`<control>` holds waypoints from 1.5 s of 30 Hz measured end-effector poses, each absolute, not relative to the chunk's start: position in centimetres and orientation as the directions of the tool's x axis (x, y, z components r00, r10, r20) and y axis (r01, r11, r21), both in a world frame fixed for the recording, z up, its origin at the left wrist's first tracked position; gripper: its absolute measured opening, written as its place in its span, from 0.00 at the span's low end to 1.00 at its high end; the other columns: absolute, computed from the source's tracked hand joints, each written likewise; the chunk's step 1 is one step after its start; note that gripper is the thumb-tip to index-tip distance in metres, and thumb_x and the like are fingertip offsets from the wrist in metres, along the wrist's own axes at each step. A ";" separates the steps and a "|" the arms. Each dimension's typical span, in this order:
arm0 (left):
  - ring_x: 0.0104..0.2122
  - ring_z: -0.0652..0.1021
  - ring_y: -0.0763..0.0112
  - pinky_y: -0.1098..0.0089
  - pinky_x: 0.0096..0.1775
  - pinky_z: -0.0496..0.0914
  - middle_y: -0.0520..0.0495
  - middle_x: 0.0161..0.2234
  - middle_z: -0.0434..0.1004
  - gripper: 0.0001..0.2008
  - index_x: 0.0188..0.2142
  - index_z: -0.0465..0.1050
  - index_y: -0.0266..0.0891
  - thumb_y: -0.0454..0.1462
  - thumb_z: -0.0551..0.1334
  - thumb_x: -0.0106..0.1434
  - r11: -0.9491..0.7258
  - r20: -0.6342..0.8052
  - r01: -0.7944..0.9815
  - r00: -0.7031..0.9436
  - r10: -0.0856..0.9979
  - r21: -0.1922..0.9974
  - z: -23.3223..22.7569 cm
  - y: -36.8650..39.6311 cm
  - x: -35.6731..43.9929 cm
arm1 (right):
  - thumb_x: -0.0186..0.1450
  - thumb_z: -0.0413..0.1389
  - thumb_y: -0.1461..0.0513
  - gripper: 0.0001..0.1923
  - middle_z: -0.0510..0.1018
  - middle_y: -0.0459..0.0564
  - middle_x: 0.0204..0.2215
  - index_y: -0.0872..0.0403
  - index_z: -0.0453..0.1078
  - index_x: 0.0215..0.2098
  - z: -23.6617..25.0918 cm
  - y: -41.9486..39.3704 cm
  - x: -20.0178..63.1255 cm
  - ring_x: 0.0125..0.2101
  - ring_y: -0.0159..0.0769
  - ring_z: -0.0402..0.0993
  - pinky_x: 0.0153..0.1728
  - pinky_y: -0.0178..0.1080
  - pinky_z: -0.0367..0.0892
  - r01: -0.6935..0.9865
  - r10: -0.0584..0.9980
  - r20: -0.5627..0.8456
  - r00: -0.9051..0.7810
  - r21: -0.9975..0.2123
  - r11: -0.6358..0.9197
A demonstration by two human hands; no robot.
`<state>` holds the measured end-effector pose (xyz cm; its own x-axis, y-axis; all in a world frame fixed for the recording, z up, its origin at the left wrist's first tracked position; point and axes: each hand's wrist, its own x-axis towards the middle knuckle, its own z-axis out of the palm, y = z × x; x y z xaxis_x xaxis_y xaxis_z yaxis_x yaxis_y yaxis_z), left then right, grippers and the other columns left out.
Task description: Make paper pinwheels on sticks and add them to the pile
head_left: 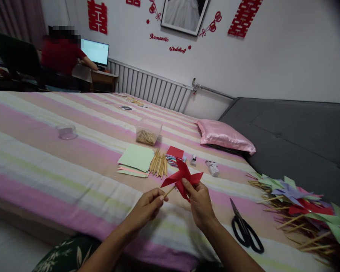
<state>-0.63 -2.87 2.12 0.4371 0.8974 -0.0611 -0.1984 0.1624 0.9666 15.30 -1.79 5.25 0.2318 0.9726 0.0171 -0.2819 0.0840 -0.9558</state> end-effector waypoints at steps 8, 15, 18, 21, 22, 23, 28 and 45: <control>0.14 0.49 0.83 0.77 0.17 0.44 0.62 0.16 0.50 0.15 0.34 0.66 0.36 0.47 0.59 0.57 0.166 -0.072 -0.176 0.447 0.892 0.970 2.4 -2.9 -0.6 | 0.46 0.66 0.55 0.15 0.77 0.44 0.22 0.57 0.72 0.25 5.4 -1.8 15.2 0.23 0.30 0.69 0.26 0.32 0.63 -0.270 0.967 -0.021 0.254 -0.962 0.050; 0.14 0.49 0.84 0.77 0.17 0.43 0.62 0.16 0.50 0.16 0.33 0.66 0.36 0.47 0.60 0.55 0.177 -0.064 -0.212 0.452 0.890 0.961 2.6 -3.2 -0.4 | 0.44 0.67 0.56 0.17 0.78 0.46 0.25 0.57 0.72 0.28 5.6 -2.0 15.0 0.25 0.31 0.71 0.28 0.33 0.65 -0.311 0.961 -0.042 0.272 -0.949 0.047; 0.14 0.50 0.84 0.77 0.17 0.43 0.62 0.16 0.51 0.16 0.33 0.66 0.36 0.47 0.60 0.55 0.178 -0.065 -0.215 0.449 0.891 0.960 2.7 -3.3 -0.3 | 0.44 0.67 0.57 0.17 0.77 0.46 0.24 0.57 0.72 0.28 5.6 -2.1 15.0 0.25 0.31 0.70 0.28 0.34 0.66 -0.320 0.962 -0.043 0.270 -0.946 0.048; 0.13 0.50 0.84 0.77 0.17 0.43 0.62 0.16 0.53 0.16 0.33 0.66 0.36 0.48 0.61 0.54 0.182 -0.069 -0.213 0.450 0.891 0.960 2.7 -3.3 -0.4 | 0.44 0.67 0.57 0.16 0.77 0.45 0.24 0.57 0.72 0.27 5.6 -2.1 15.1 0.25 0.31 0.70 0.28 0.34 0.66 -0.324 0.967 -0.039 0.253 -0.945 0.047; 0.13 0.50 0.84 0.77 0.17 0.43 0.62 0.16 0.53 0.17 0.33 0.66 0.36 0.48 0.61 0.54 0.182 -0.070 -0.212 0.450 0.890 0.960 2.7 -3.3 -0.4 | 0.44 0.67 0.57 0.16 0.77 0.45 0.24 0.57 0.72 0.27 5.6 -2.0 15.1 0.24 0.31 0.70 0.28 0.34 0.66 -0.321 0.967 -0.039 0.251 -0.946 0.045; 0.13 0.50 0.84 0.77 0.17 0.43 0.62 0.16 0.53 0.17 0.33 0.66 0.36 0.48 0.60 0.54 0.181 -0.070 -0.210 0.450 0.890 0.961 2.7 -3.3 -0.4 | 0.44 0.67 0.56 0.16 0.77 0.45 0.24 0.57 0.72 0.27 5.6 -2.0 15.1 0.24 0.31 0.70 0.28 0.34 0.66 -0.317 0.968 -0.040 0.249 -0.947 0.042; 0.13 0.51 0.84 0.77 0.17 0.44 0.61 0.16 0.54 0.17 0.32 0.66 0.36 0.48 0.60 0.54 0.180 -0.080 -0.191 0.440 0.894 0.965 2.5 -3.3 -0.2 | 0.46 0.67 0.56 0.15 0.77 0.44 0.23 0.57 0.72 0.27 5.1 -1.7 15.0 0.23 0.29 0.69 0.29 0.33 0.65 -0.297 0.963 -0.013 0.269 -0.952 0.070; 0.14 0.52 0.83 0.77 0.18 0.44 0.60 0.18 0.56 0.17 0.33 0.66 0.37 0.49 0.58 0.55 0.131 -0.055 -0.194 0.356 0.933 0.972 2.3 -2.5 -1.0 | 0.54 0.60 0.53 0.16 0.75 0.47 0.26 0.56 0.71 0.35 4.8 -1.3 15.8 0.26 0.31 0.68 0.31 0.34 0.62 -0.257 0.958 0.081 0.276 -0.954 0.155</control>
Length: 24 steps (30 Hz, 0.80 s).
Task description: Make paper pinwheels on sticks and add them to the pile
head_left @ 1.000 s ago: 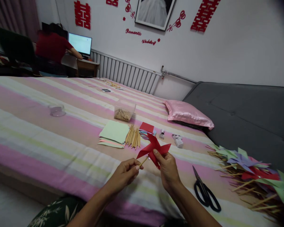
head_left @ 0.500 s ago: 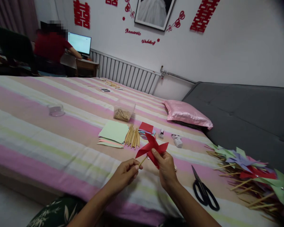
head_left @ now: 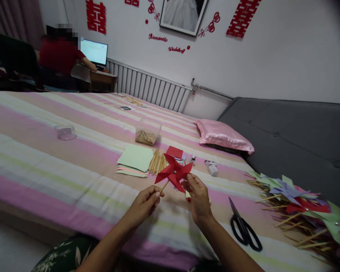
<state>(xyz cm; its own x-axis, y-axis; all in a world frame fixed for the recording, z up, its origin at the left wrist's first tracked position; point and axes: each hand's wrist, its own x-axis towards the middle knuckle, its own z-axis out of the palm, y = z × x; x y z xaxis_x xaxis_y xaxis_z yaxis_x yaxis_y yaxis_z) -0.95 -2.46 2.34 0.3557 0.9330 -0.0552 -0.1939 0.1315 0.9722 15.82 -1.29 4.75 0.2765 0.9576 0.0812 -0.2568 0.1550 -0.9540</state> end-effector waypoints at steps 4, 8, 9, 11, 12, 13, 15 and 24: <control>0.14 0.51 0.83 0.76 0.18 0.43 0.60 0.18 0.56 0.17 0.32 0.66 0.37 0.49 0.58 0.55 0.135 -0.059 -0.198 0.349 0.935 0.971 2.4 -2.5 -1.0 | 0.54 0.60 0.53 0.15 0.75 0.45 0.25 0.55 0.72 0.33 4.8 -1.3 15.8 0.26 0.30 0.68 0.31 0.34 0.61 -0.250 0.960 0.088 0.265 -0.955 0.156; 0.14 0.52 0.83 0.77 0.18 0.44 0.60 0.18 0.56 0.16 0.33 0.66 0.37 0.49 0.58 0.55 0.135 -0.059 -0.202 0.344 0.937 0.970 2.3 -2.5 -1.1 | 0.55 0.59 0.53 0.13 0.75 0.45 0.26 0.55 0.71 0.33 4.7 -1.2 15.8 0.25 0.29 0.67 0.31 0.34 0.61 -0.254 0.961 0.095 0.258 -0.953 0.162; 0.14 0.52 0.83 0.77 0.18 0.44 0.60 0.18 0.56 0.16 0.33 0.66 0.37 0.48 0.58 0.55 0.134 -0.058 -0.203 0.344 0.937 0.970 2.3 -2.4 -1.1 | 0.55 0.59 0.53 0.13 0.75 0.46 0.27 0.55 0.71 0.32 4.6 -1.2 15.8 0.25 0.29 0.66 0.31 0.34 0.61 -0.253 0.962 0.094 0.258 -0.954 0.162; 0.14 0.51 0.84 0.77 0.17 0.43 0.60 0.18 0.56 0.16 0.33 0.66 0.37 0.48 0.58 0.55 0.128 -0.051 -0.205 0.345 0.937 0.970 2.1 -2.3 -1.2 | 0.55 0.59 0.53 0.13 0.76 0.46 0.27 0.55 0.71 0.32 4.7 -1.2 15.8 0.25 0.28 0.66 0.31 0.33 0.61 -0.252 0.961 0.089 0.260 -0.955 0.157; 0.14 0.51 0.84 0.77 0.17 0.43 0.60 0.18 0.56 0.16 0.33 0.66 0.37 0.48 0.58 0.55 0.125 -0.048 -0.206 0.341 0.939 0.971 2.0 -2.3 -1.2 | 0.55 0.59 0.53 0.13 0.76 0.46 0.28 0.55 0.71 0.32 4.7 -1.2 15.7 0.24 0.28 0.66 0.31 0.33 0.61 -0.252 0.962 0.084 0.262 -0.956 0.152; 0.14 0.51 0.84 0.77 0.17 0.44 0.60 0.18 0.56 0.16 0.33 0.66 0.37 0.49 0.58 0.56 0.121 -0.045 -0.206 0.338 0.940 0.971 2.0 -2.2 -1.2 | 0.55 0.59 0.53 0.14 0.76 0.47 0.29 0.55 0.71 0.32 4.7 -1.3 15.7 0.24 0.28 0.65 0.31 0.33 0.61 -0.253 0.961 0.080 0.264 -0.956 0.149; 0.13 0.52 0.84 0.77 0.17 0.44 0.60 0.18 0.57 0.17 0.33 0.66 0.36 0.49 0.58 0.56 0.107 -0.032 -0.207 0.336 0.941 0.972 1.9 -2.1 -1.3 | 0.55 0.59 0.54 0.14 0.76 0.48 0.31 0.56 0.72 0.33 4.7 -1.3 15.7 0.24 0.27 0.65 0.31 0.34 0.61 -0.253 0.960 0.081 0.267 -0.955 0.151; 0.14 0.51 0.84 0.77 0.17 0.43 0.59 0.18 0.56 0.17 0.33 0.66 0.37 0.49 0.58 0.56 0.111 -0.039 -0.204 0.328 0.944 0.973 1.9 -2.0 -1.4 | 0.55 0.59 0.53 0.14 0.76 0.46 0.27 0.55 0.73 0.30 4.8 -1.3 15.7 0.23 0.28 0.65 0.30 0.34 0.60 -0.215 0.962 0.072 0.263 -0.968 0.131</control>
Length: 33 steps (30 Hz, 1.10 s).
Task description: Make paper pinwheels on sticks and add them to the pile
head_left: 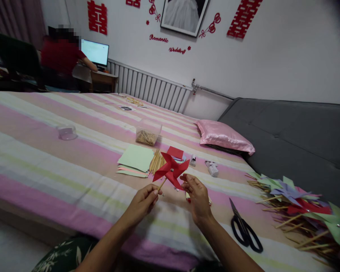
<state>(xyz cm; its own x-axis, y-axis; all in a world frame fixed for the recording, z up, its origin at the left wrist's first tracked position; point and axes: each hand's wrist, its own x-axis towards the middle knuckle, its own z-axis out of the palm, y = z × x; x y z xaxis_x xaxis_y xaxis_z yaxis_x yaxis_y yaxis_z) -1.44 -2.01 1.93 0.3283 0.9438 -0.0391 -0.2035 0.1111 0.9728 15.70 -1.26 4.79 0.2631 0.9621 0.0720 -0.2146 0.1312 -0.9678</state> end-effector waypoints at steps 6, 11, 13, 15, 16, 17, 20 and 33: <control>0.14 0.52 0.84 0.77 0.17 0.44 0.59 0.18 0.56 0.17 0.33 0.67 0.37 0.49 0.58 0.56 0.105 -0.034 -0.213 0.312 0.949 0.971 2.0 -2.0 -1.4 | 0.56 0.58 0.52 0.14 0.76 0.45 0.25 0.55 0.72 0.30 4.9 -1.4 15.6 0.22 0.28 0.64 0.26 0.33 0.58 -0.183 0.962 0.049 0.267 -0.978 0.100; 0.14 0.52 0.83 0.77 0.17 0.44 0.59 0.18 0.56 0.17 0.32 0.67 0.37 0.49 0.58 0.55 0.104 -0.041 -0.206 0.290 0.956 0.973 2.3 -2.1 -1.4 | 0.56 0.58 0.51 0.15 0.76 0.46 0.24 0.55 0.72 0.30 5.0 -1.4 15.7 0.23 0.30 0.66 0.25 0.33 0.56 -0.162 0.960 0.054 0.273 -0.982 0.102; 0.14 0.53 0.83 0.77 0.18 0.45 0.59 0.18 0.56 0.17 0.33 0.67 0.37 0.49 0.58 0.56 0.100 -0.039 -0.202 0.287 0.957 0.974 2.4 -2.1 -1.5 | 0.56 0.58 0.51 0.15 0.75 0.46 0.23 0.55 0.72 0.30 5.0 -1.5 15.7 0.23 0.30 0.66 0.24 0.33 0.55 -0.148 0.961 0.045 0.274 -0.985 0.089; 0.14 0.53 0.83 0.77 0.18 0.45 0.59 0.18 0.56 0.16 0.33 0.67 0.37 0.49 0.58 0.56 0.099 -0.040 -0.198 0.284 0.958 0.975 2.5 -2.1 -1.5 | 0.56 0.57 0.51 0.15 0.75 0.46 0.23 0.55 0.72 0.31 5.0 -1.5 15.7 0.24 0.31 0.66 0.23 0.32 0.54 -0.143 0.961 0.043 0.274 -0.986 0.085; 0.14 0.53 0.83 0.77 0.18 0.45 0.59 0.18 0.56 0.16 0.33 0.66 0.37 0.49 0.58 0.56 0.102 -0.044 -0.196 0.282 0.958 0.975 2.5 -2.1 -1.5 | 0.56 0.57 0.51 0.15 0.75 0.46 0.23 0.55 0.72 0.31 5.0 -1.5 15.7 0.24 0.31 0.67 0.22 0.32 0.54 -0.141 0.960 0.043 0.276 -0.986 0.084; 0.14 0.53 0.83 0.77 0.18 0.45 0.59 0.18 0.56 0.16 0.33 0.66 0.37 0.49 0.58 0.56 0.106 -0.048 -0.195 0.279 0.959 0.975 2.5 -2.1 -1.5 | 0.56 0.58 0.51 0.15 0.75 0.46 0.23 0.55 0.72 0.31 5.0 -1.5 15.7 0.24 0.31 0.67 0.22 0.32 0.53 -0.140 0.960 0.042 0.278 -0.987 0.084; 0.14 0.53 0.83 0.77 0.17 0.44 0.59 0.18 0.56 0.17 0.33 0.67 0.37 0.49 0.58 0.55 0.105 -0.049 -0.196 0.270 0.962 0.975 2.4 -2.1 -1.5 | 0.55 0.58 0.51 0.15 0.75 0.46 0.23 0.55 0.72 0.30 5.0 -1.5 15.6 0.24 0.31 0.68 0.22 0.33 0.54 -0.137 0.958 0.045 0.284 -0.987 0.086; 0.14 0.53 0.84 0.77 0.17 0.45 0.60 0.18 0.56 0.17 0.32 0.66 0.37 0.49 0.60 0.54 0.105 -0.058 -0.237 0.198 0.978 0.966 2.4 -1.8 -1.9 | 0.55 0.57 0.53 0.15 0.78 0.49 0.31 0.55 0.73 0.34 3.5 -0.5 16.3 0.24 0.30 0.69 0.30 0.35 0.64 0.000 0.957 0.090 0.275 -0.996 0.093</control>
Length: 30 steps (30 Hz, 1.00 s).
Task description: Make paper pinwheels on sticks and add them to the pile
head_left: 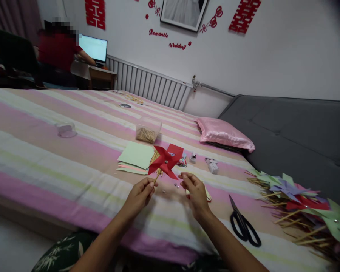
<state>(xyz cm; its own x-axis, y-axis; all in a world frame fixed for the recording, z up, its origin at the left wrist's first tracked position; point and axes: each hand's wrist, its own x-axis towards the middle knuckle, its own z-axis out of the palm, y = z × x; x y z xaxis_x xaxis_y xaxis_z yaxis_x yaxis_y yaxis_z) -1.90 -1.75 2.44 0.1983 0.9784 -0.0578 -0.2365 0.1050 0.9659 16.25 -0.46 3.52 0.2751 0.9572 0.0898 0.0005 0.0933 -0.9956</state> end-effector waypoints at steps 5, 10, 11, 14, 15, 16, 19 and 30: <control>0.14 0.54 0.84 0.78 0.17 0.46 0.59 0.18 0.57 0.15 0.32 0.67 0.36 0.47 0.61 0.53 0.085 -0.065 -0.258 0.087 0.994 0.962 2.5 -1.4 -2.1 | 0.52 0.57 0.61 0.11 0.79 0.52 0.32 0.54 0.74 0.34 0.3 0.6 16.9 0.31 0.38 0.74 0.33 0.40 0.67 0.352 0.985 0.151 0.082 -0.929 0.113; 0.13 0.54 0.86 0.79 0.17 0.45 0.59 0.18 0.59 0.16 0.34 0.67 0.36 0.46 0.62 0.53 0.083 -0.064 -0.299 0.072 0.995 0.951 2.4 -1.2 -2.3 | 0.54 0.56 0.64 0.13 0.80 0.52 0.35 0.53 0.75 0.37 -1.4 0.9 15.7 0.34 0.41 0.74 0.37 0.42 0.65 0.555 0.987 0.151 -0.059 -0.817 0.158; 0.13 0.54 0.86 0.79 0.17 0.45 0.59 0.18 0.60 0.16 0.34 0.67 0.36 0.46 0.61 0.53 0.082 -0.065 -0.300 0.067 0.996 0.951 2.3 -1.2 -2.3 | 0.54 0.56 0.64 0.13 0.79 0.52 0.35 0.52 0.75 0.38 -1.4 0.9 15.4 0.35 0.42 0.73 0.39 0.42 0.64 0.592 0.983 0.159 -0.092 -0.785 0.182; 0.13 0.54 0.86 0.79 0.16 0.46 0.59 0.19 0.60 0.17 0.35 0.67 0.35 0.47 0.61 0.53 0.072 -0.062 -0.292 0.041 0.997 0.954 2.1 -1.0 -2.4 | 0.54 0.56 0.67 0.12 0.80 0.51 0.34 0.52 0.76 0.34 -1.0 1.1 14.6 0.37 0.41 0.72 0.42 0.40 0.61 0.687 0.966 0.165 -0.200 -0.679 0.259; 0.13 0.54 0.86 0.79 0.16 0.47 0.59 0.19 0.61 0.17 0.35 0.67 0.35 0.47 0.61 0.53 0.068 -0.061 -0.290 0.034 0.998 0.955 2.0 -1.0 -2.4 | 0.54 0.55 0.68 0.11 0.80 0.51 0.34 0.52 0.76 0.33 -0.8 1.1 14.5 0.37 0.40 0.72 0.42 0.39 0.61 0.714 0.960 0.158 -0.230 -0.643 0.277; 0.13 0.54 0.86 0.79 0.16 0.47 0.59 0.19 0.61 0.17 0.35 0.67 0.35 0.46 0.61 0.53 0.064 -0.058 -0.290 0.027 0.998 0.955 1.9 -0.9 -2.5 | 0.54 0.55 0.68 0.11 0.79 0.51 0.33 0.53 0.76 0.32 -0.6 1.2 14.4 0.37 0.39 0.72 0.41 0.38 0.60 0.740 0.956 0.148 -0.252 -0.608 0.289; 0.13 0.54 0.86 0.79 0.16 0.47 0.59 0.19 0.61 0.17 0.35 0.67 0.35 0.46 0.61 0.53 0.059 -0.054 -0.291 0.025 0.998 0.955 1.8 -0.9 -2.5 | 0.56 0.53 0.68 0.10 0.79 0.52 0.33 0.55 0.75 0.31 -0.5 1.2 14.3 0.36 0.38 0.72 0.39 0.36 0.60 0.809 0.954 0.115 -0.279 -0.507 0.297; 0.14 0.54 0.85 0.79 0.16 0.47 0.59 0.19 0.61 0.17 0.34 0.68 0.35 0.46 0.62 0.52 0.065 -0.060 -0.280 0.025 0.998 0.958 1.9 -0.9 -2.5 | 0.59 0.49 0.68 0.10 0.75 0.53 0.35 0.55 0.71 0.35 0.0 1.7 15.8 0.37 0.39 0.69 0.36 0.36 0.58 0.946 0.984 0.105 -0.146 -0.275 0.170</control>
<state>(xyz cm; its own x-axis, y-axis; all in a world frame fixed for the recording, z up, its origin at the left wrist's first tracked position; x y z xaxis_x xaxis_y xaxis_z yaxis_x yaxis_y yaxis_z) -2.53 -0.90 1.94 0.0247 0.9979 -0.0600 -0.2800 0.0645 0.9578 15.82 1.72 0.01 -0.1461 0.9837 0.1047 0.9465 0.1698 -0.2746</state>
